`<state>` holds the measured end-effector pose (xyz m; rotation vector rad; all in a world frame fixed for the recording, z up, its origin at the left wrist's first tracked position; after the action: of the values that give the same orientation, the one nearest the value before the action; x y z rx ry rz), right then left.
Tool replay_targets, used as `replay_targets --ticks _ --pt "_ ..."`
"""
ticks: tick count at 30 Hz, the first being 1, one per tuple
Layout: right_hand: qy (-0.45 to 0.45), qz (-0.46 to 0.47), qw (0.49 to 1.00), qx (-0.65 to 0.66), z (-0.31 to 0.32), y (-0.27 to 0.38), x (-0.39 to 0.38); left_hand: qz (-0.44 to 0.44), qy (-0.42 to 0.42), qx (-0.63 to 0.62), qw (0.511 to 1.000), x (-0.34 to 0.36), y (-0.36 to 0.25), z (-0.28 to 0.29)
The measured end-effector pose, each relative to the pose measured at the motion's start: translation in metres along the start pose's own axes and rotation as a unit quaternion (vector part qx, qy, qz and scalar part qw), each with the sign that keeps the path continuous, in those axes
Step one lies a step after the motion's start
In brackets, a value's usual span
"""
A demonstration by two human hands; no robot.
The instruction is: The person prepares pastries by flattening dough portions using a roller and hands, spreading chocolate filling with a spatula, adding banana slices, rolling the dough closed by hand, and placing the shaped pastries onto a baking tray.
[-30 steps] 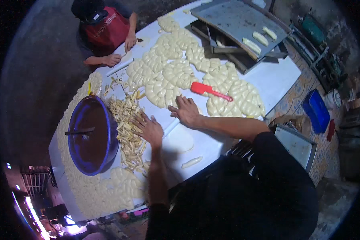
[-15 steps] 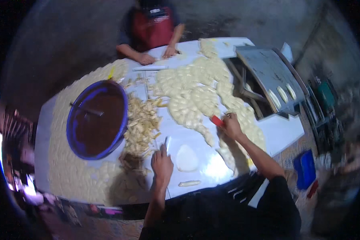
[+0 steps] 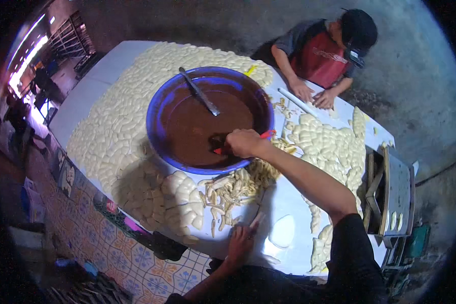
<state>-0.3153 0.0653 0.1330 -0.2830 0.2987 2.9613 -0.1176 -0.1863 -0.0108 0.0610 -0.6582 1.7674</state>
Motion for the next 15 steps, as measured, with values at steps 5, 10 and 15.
replay_targets --ticks 5,10,15 --pt "0.173 0.047 0.981 -0.071 -0.02 0.028 0.026 0.034 -0.028 -0.048 0.998 0.001 -0.002 0.015" --pt "0.179 0.127 0.976 -0.004 -0.01 0.036 0.014 0.038 0.171 -0.034 0.984 -0.01 -0.002 -0.022" --pt "0.152 0.171 0.965 0.13 0.055 0.015 -0.045 0.014 0.136 -0.08 0.987 -0.012 0.001 -0.035"
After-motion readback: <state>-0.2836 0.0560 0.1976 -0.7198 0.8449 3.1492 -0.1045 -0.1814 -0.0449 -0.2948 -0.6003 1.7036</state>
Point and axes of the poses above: each hand's wrist, its own x-axis towards the middle knuckle, its own z-axis out of the back of the hand, y = z × x, the point moved 5 cm from there along x, towards the middle knuckle
